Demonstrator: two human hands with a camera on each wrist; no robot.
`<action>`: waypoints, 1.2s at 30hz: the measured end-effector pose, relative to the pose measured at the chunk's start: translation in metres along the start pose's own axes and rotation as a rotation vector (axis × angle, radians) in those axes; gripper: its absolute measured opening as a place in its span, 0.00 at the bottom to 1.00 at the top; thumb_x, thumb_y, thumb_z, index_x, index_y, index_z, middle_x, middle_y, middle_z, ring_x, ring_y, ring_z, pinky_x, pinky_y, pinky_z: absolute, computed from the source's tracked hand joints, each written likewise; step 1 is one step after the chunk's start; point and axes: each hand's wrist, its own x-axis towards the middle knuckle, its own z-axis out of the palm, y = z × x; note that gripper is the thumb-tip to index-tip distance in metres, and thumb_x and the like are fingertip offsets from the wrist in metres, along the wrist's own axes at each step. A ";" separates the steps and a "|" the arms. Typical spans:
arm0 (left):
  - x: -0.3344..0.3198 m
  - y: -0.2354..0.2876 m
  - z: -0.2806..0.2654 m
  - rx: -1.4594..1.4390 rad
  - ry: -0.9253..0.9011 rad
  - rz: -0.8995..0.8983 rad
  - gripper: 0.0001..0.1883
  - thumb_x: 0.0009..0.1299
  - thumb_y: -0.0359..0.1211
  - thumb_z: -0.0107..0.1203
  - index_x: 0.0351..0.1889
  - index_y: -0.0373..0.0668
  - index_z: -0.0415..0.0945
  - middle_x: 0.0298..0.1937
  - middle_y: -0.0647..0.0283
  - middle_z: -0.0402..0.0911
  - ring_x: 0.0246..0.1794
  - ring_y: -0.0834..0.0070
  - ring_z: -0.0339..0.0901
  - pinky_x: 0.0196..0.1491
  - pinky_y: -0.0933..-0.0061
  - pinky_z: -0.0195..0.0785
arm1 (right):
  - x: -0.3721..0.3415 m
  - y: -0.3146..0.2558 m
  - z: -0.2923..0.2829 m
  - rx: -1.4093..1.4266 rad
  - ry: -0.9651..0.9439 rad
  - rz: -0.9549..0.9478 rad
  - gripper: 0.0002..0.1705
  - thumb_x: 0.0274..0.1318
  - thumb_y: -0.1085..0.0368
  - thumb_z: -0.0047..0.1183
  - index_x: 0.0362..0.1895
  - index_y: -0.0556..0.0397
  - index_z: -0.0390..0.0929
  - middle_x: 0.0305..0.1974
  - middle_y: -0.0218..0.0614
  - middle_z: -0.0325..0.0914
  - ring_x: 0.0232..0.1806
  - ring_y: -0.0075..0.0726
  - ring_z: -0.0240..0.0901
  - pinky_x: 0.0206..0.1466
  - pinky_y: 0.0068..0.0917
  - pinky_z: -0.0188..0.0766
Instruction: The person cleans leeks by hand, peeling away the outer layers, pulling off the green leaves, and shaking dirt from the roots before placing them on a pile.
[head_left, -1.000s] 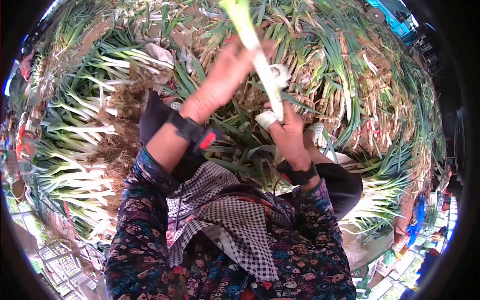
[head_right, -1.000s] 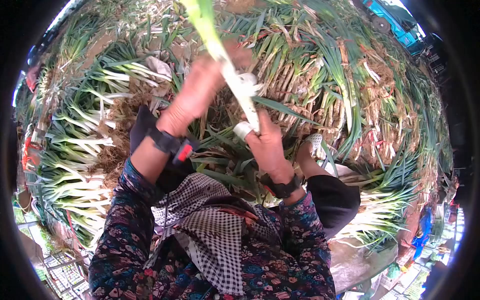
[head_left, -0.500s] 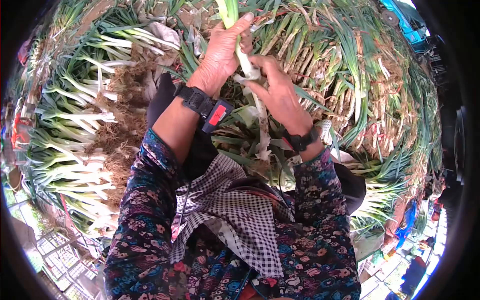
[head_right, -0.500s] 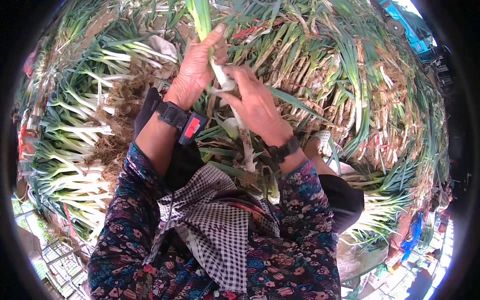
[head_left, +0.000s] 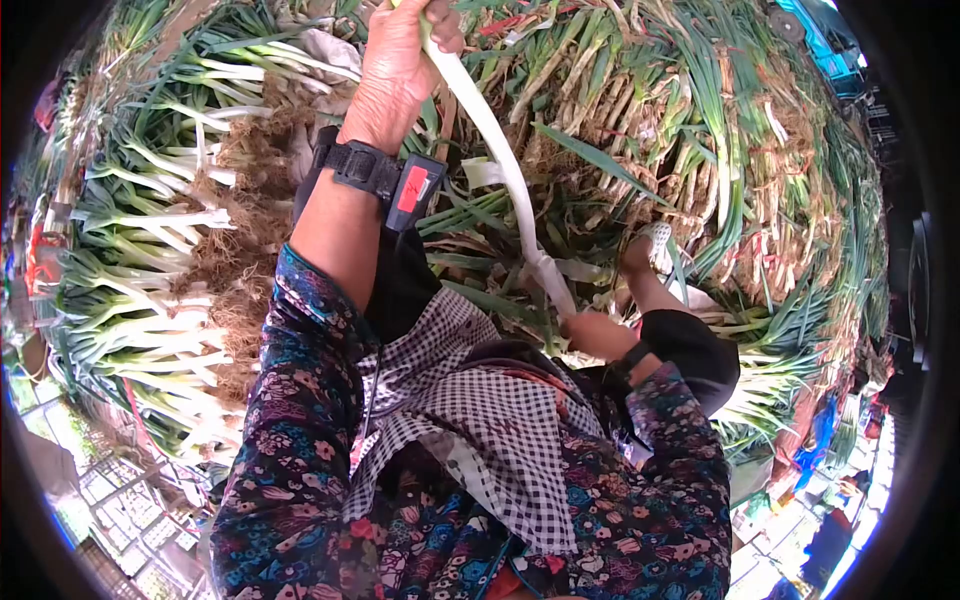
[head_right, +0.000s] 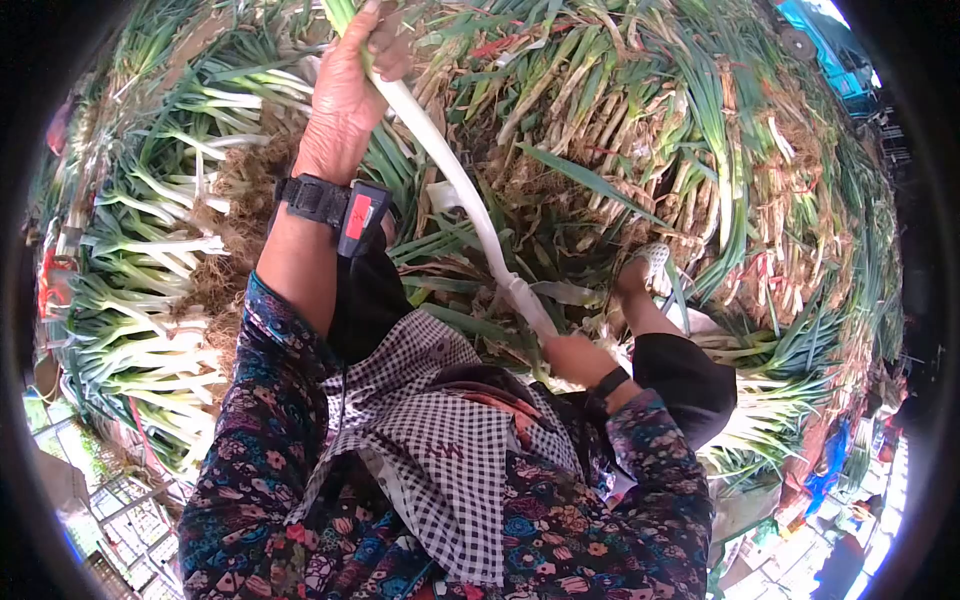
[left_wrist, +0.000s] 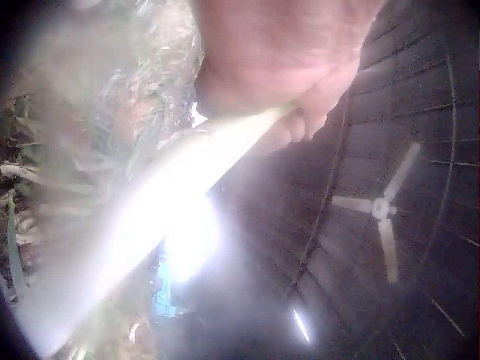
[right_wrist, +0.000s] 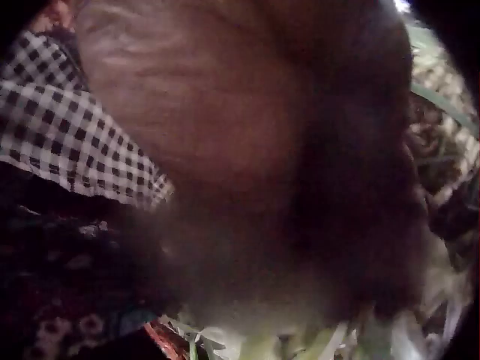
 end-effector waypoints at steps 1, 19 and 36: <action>-0.004 -0.001 0.003 -0.048 0.022 -0.005 0.10 0.69 0.41 0.57 0.34 0.48 0.69 0.17 0.75 0.63 0.16 0.82 0.61 0.21 0.80 0.55 | 0.005 0.006 -0.006 0.136 -0.018 0.043 0.09 0.47 0.67 0.53 0.35 0.56 0.79 0.29 0.49 0.78 0.30 0.52 0.78 0.34 0.44 0.73; -0.006 -0.024 0.017 -0.204 -0.262 -0.171 0.28 0.71 0.54 0.50 0.59 0.45 0.65 0.20 0.73 0.62 0.15 0.84 0.54 0.22 0.81 0.50 | 0.076 -0.088 -0.198 1.928 0.834 -0.367 0.14 0.61 0.60 0.55 0.46 0.55 0.75 0.34 0.29 0.77 0.34 0.21 0.72 0.40 0.24 0.71; -0.005 -0.032 0.010 -0.222 -0.125 -0.155 0.26 0.69 0.61 0.46 0.45 0.49 0.67 0.25 0.68 0.70 0.14 0.83 0.59 0.19 0.82 0.52 | 0.052 -0.099 -0.183 1.824 0.885 -0.415 0.11 0.59 0.64 0.55 0.43 0.56 0.76 0.41 0.34 0.79 0.39 0.27 0.75 0.45 0.26 0.72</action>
